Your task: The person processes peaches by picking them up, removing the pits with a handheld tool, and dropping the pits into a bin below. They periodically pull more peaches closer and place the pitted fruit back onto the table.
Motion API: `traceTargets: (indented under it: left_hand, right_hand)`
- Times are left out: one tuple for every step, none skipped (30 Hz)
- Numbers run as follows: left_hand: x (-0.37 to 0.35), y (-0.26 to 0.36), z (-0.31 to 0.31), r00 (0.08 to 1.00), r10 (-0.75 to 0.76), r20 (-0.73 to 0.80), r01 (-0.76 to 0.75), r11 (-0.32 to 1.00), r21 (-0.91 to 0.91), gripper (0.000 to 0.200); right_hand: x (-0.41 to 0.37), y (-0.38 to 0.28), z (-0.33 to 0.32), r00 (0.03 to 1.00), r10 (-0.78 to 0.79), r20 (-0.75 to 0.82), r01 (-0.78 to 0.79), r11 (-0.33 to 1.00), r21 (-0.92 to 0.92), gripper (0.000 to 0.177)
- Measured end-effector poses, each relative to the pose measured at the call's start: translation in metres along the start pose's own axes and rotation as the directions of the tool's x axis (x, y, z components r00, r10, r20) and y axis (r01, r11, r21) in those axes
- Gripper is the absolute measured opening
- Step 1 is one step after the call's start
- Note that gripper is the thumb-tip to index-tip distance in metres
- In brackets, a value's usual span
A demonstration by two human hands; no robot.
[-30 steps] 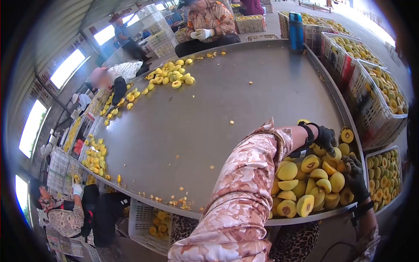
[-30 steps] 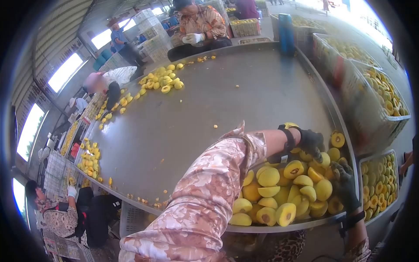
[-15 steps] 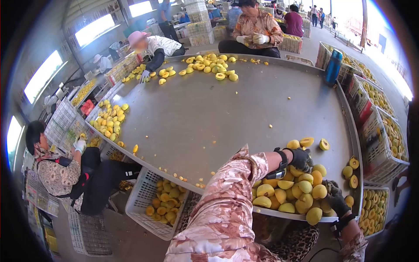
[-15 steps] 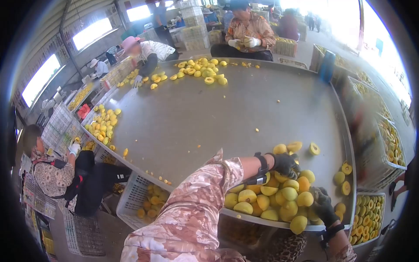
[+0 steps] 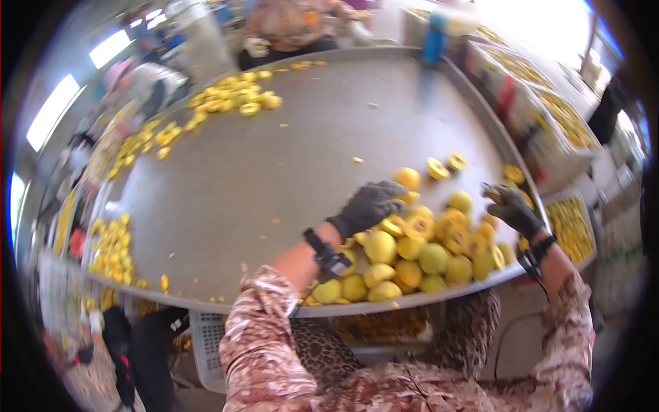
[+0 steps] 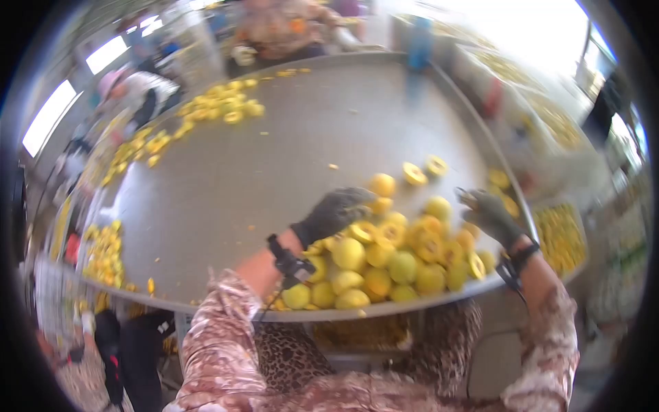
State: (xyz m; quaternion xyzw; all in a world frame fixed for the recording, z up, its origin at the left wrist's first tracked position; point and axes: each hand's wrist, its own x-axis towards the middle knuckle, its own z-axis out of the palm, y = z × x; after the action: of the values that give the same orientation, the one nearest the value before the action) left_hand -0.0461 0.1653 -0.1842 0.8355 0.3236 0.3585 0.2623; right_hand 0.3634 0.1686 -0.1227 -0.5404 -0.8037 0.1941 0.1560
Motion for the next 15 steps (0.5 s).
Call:
traceTargets:
  left_hand:
    - [0.000,-0.011,-0.010,1.000,-0.006,-0.014,0.008,0.994,0.107,0.038]
    - [0.001,-0.031,-0.014,0.991,-0.132,-0.027,0.134,0.973,0.188,0.046]
    - [0.002,-0.054,-0.013,0.978,-0.199,-0.061,0.208,0.950,0.231,0.056]
    - [0.009,-0.076,-0.018,0.959,-0.282,0.023,0.267,0.927,0.263,0.062]
    - [0.017,-0.070,-0.024,0.881,-0.471,0.055,0.453,0.871,0.191,0.067]
    - [0.025,-0.086,-0.024,0.883,-0.461,0.089,0.428,0.868,0.251,0.071]
    - [0.036,-0.099,-0.017,0.907,-0.408,0.106,0.372,0.893,0.252,0.072]
    - [0.040,-0.106,-0.012,0.925,-0.360,0.123,0.322,0.912,0.253,0.074]
    - [0.045,-0.095,-0.015,0.900,-0.391,0.190,0.360,0.916,0.179,0.076]
    - [0.048,-0.094,-0.009,0.912,-0.355,0.205,0.327,0.931,0.160,0.077]
    - [0.055,-0.100,0.003,0.916,-0.344,0.207,0.316,0.936,0.156,0.078]
    - [0.061,-0.102,0.010,0.908,-0.345,0.238,0.357,0.934,-0.007,0.080]
    - [0.061,-0.080,0.008,0.916,-0.329,0.228,0.328,0.944,0.045,0.075]
    - [0.063,-0.073,0.011,0.886,-0.321,0.334,0.345,0.938,-0.014,0.072]
    - [0.069,-0.064,0.012,0.849,-0.295,0.439,0.360,0.930,-0.070,0.068]
  right_hand:
    - [0.028,0.006,0.004,0.978,-0.201,-0.058,0.194,0.975,-0.104,0.031]
    - [0.062,0.028,0.012,0.966,-0.244,-0.084,0.245,0.970,0.001,0.036]
    - [0.111,0.081,0.030,0.919,-0.378,-0.112,0.373,0.926,-0.062,0.041]
    - [0.155,0.107,0.045,0.925,-0.364,-0.109,0.356,0.931,-0.083,0.041]
    - [0.177,0.121,0.054,0.946,-0.306,-0.106,0.293,0.948,-0.121,0.041]
    - [0.197,0.124,0.067,0.984,-0.162,-0.077,0.167,0.983,0.070,0.040]
    - [0.213,0.126,0.077,1.000,-0.009,-0.020,0.013,0.969,0.247,0.038]
    - [0.221,0.114,0.089,1.000,0.004,0.031,-0.012,0.968,0.250,0.037]
    - [0.227,0.101,0.101,0.996,0.017,0.082,-0.037,0.967,0.250,0.036]
    - [0.217,0.063,0.102,0.989,-0.101,0.110,0.091,0.992,0.092,0.034]
    - [0.210,0.037,0.105,0.965,-0.212,0.153,0.225,0.972,-0.069,0.033]
    - [0.212,0.046,0.115,0.914,-0.375,0.152,0.386,0.921,-0.047,0.030]
    - [0.201,0.034,0.116,0.910,-0.367,0.192,0.367,0.929,0.032,0.029]
    - [0.189,0.022,0.117,0.905,-0.357,0.232,0.341,0.934,0.110,0.028]
    - [0.172,0.016,0.116,0.864,-0.460,0.206,0.443,0.888,0.125,0.028]
